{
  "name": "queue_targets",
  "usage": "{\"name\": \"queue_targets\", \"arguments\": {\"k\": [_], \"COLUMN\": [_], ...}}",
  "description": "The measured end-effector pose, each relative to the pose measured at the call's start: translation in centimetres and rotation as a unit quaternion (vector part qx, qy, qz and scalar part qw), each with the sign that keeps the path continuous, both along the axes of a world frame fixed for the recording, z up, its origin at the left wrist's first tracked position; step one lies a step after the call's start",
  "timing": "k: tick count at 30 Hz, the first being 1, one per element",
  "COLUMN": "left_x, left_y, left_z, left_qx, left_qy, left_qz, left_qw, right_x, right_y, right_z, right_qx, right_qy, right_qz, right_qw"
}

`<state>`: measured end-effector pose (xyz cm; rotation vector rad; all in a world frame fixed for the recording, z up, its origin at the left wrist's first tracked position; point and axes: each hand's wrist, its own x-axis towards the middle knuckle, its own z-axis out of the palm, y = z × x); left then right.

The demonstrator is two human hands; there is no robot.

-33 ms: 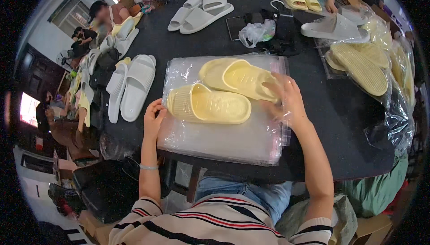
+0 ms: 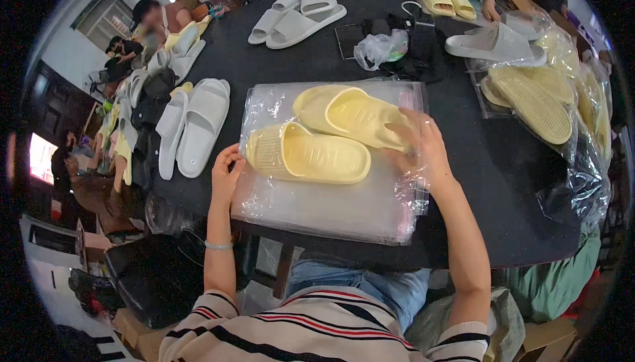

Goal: The person places pairs of yellow and white plastic slippers into clear plastic bags on a table. They open the bags, insert the slippers, and fold the bags closed. Other people in the background are also handling slippers and packaging materials.

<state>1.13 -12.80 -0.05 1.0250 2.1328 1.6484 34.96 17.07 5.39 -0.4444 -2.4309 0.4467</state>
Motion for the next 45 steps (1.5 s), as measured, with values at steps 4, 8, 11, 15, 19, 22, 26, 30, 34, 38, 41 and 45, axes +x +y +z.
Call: {"name": "queue_targets", "arguments": {"k": [4,8,11,15,19,22,26,30,34,38,41,45], "left_x": [0.1,0.2,0.2,0.3,0.0,-0.4,-0.3,-0.2,-0.3,0.0,-0.4,-0.1], "left_y": [-0.1,-0.1,-0.2,0.1,-0.2,-0.4,-0.4,-0.5,-0.5,-0.4,-0.2,-0.5], "left_z": [0.3,0.2,0.5,0.7,0.1,-0.5,-0.4,-0.5,-0.4,0.4,0.0,0.6], "left_qx": [-0.019,-0.010,-0.002,0.003,-0.005,-0.003,-0.012,-0.009,-0.016,-0.013,0.017,0.014], "left_qy": [0.026,0.065,0.066,0.049,0.022,0.029,0.083,0.093,0.094,0.104,0.083,0.088], "left_qz": [0.002,-0.001,0.006,0.007,0.009,0.004,-0.002,-0.012,-0.018,-0.013,-0.014,-0.003], "left_qw": [0.999,0.998,0.998,0.999,1.000,1.000,0.997,0.996,0.995,0.994,0.996,0.996], "right_x": [-1.0,-1.9,-3.5,-7.3,-11.9,-13.5,-14.5,-13.2,-12.5,-12.0,-10.0,-2.9], "right_y": [-0.9,-0.6,-0.6,-1.2,-1.8,-3.4,-4.2,-4.4,-4.5,-4.5,-3.4,-2.5], "right_z": [-0.9,-1.1,0.5,2.4,2.3,2.9,1.1,2.1,2.3,2.2,0.6,2.2], "right_qx": [-0.085,0.000,-0.011,-0.028,0.023,-0.009,-0.035,-0.016,-0.022,-0.026,-0.028,-0.110], "right_qy": [-0.003,-0.004,-0.015,-0.046,-0.180,-0.247,-0.146,-0.158,-0.148,-0.151,-0.095,-0.172], "right_qz": [0.037,0.089,0.159,0.268,0.319,0.281,0.240,0.217,0.212,0.200,0.186,0.095], "right_qw": [0.996,0.996,0.987,0.962,0.930,0.928,0.959,0.963,0.966,0.968,0.978,0.974]}}
